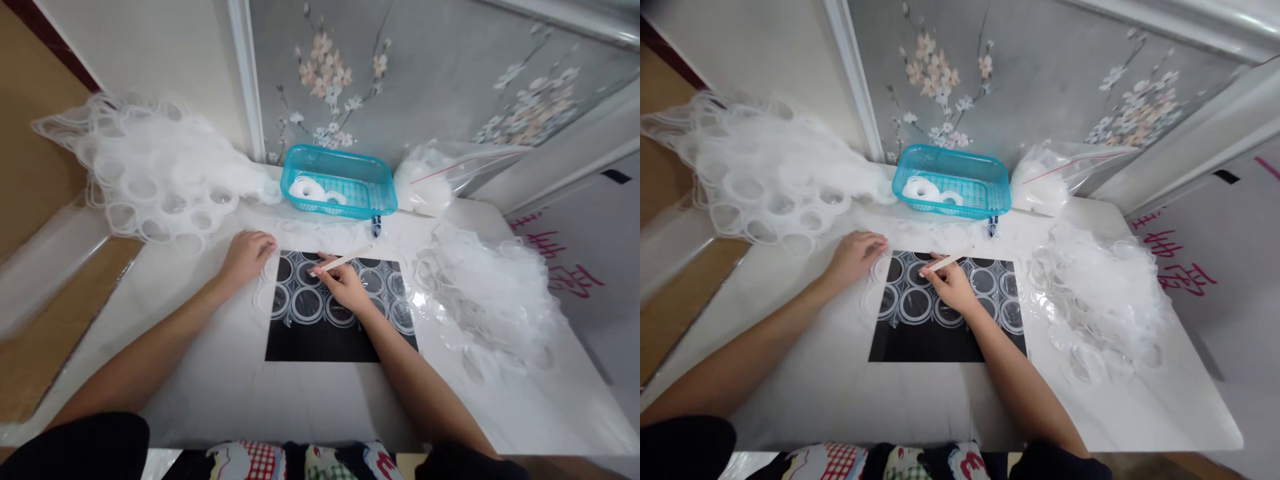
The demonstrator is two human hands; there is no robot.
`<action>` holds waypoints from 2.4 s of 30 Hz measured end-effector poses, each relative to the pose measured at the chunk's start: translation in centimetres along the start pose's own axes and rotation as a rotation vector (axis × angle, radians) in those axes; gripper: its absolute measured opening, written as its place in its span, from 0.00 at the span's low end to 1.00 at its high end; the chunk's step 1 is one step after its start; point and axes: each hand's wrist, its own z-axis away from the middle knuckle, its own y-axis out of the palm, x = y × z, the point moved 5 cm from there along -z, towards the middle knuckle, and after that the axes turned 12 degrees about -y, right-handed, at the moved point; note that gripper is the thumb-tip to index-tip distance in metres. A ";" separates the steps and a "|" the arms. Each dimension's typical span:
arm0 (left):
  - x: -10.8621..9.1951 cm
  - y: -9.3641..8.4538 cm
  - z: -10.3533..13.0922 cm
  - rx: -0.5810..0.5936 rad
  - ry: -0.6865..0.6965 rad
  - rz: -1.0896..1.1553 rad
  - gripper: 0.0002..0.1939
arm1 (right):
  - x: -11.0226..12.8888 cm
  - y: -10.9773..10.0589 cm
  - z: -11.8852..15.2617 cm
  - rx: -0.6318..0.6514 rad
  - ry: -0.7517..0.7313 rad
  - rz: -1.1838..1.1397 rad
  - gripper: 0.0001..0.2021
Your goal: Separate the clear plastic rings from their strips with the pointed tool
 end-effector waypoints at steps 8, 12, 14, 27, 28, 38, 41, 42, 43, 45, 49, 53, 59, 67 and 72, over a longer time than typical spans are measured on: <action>0.4 -1.2 -0.2 0.010 0.016 0.092 0.26 | -0.3 0.1 -0.4 0.114 -0.023 -0.030 0.20; -2.3 1.7 0.0 0.195 0.290 -0.121 0.20 | 0.0 0.0 -0.1 0.133 -0.049 -0.026 0.19; -2.5 2.0 -0.4 0.186 0.314 -0.127 0.15 | 0.0 -0.1 0.2 0.094 -0.058 0.011 0.16; -1.9 1.7 0.6 0.169 0.390 -0.163 0.19 | -0.1 -0.2 0.4 0.040 -0.050 0.068 0.13; -2.0 1.7 0.7 0.163 0.408 -0.176 0.18 | -0.1 -0.2 0.5 0.037 -0.053 0.069 0.13; -1.2 0.3 -0.5 0.111 0.335 -0.128 0.14 | -0.1 -0.3 0.7 0.031 -0.044 0.081 0.13; 0.2 -1.2 -1.5 0.123 0.218 -0.109 0.13 | 0.0 -0.3 0.7 0.034 -0.048 0.077 0.13; 0.8 -2.1 -1.9 0.103 0.162 -0.097 0.12 | 0.0 -0.3 0.7 0.032 -0.049 0.077 0.14; 1.4 -3.2 -2.1 0.067 0.112 -0.080 0.12 | 0.0 -0.3 0.7 0.026 -0.052 0.077 0.14; 1.7 -5.6 -2.1 -0.032 0.030 -0.028 0.13 | 0.3 -0.4 0.8 0.011 -0.078 0.067 0.15; -1.4 -7.4 0.7 -0.075 0.018 0.081 0.15 | 0.8 -0.7 1.0 -0.024 -0.107 0.001 0.17; -6.6 -2.1 6.7 0.212 0.391 -0.014 0.13 | 0.6 -0.6 1.2 0.032 -0.077 0.020 0.18; -7.8 4.5 12.4 0.041 0.780 -0.358 0.10 | 0.7 -0.3 1.4 0.018 -0.121 0.062 0.15; -7.7 5.2 12.4 0.027 0.674 -0.425 0.12 | 0.7 -0.5 1.5 0.021 -0.123 0.094 0.15; -7.0 5.7 12.4 0.069 0.677 -0.385 0.20 | 0.7 -0.5 1.6 0.020 -0.132 0.092 0.16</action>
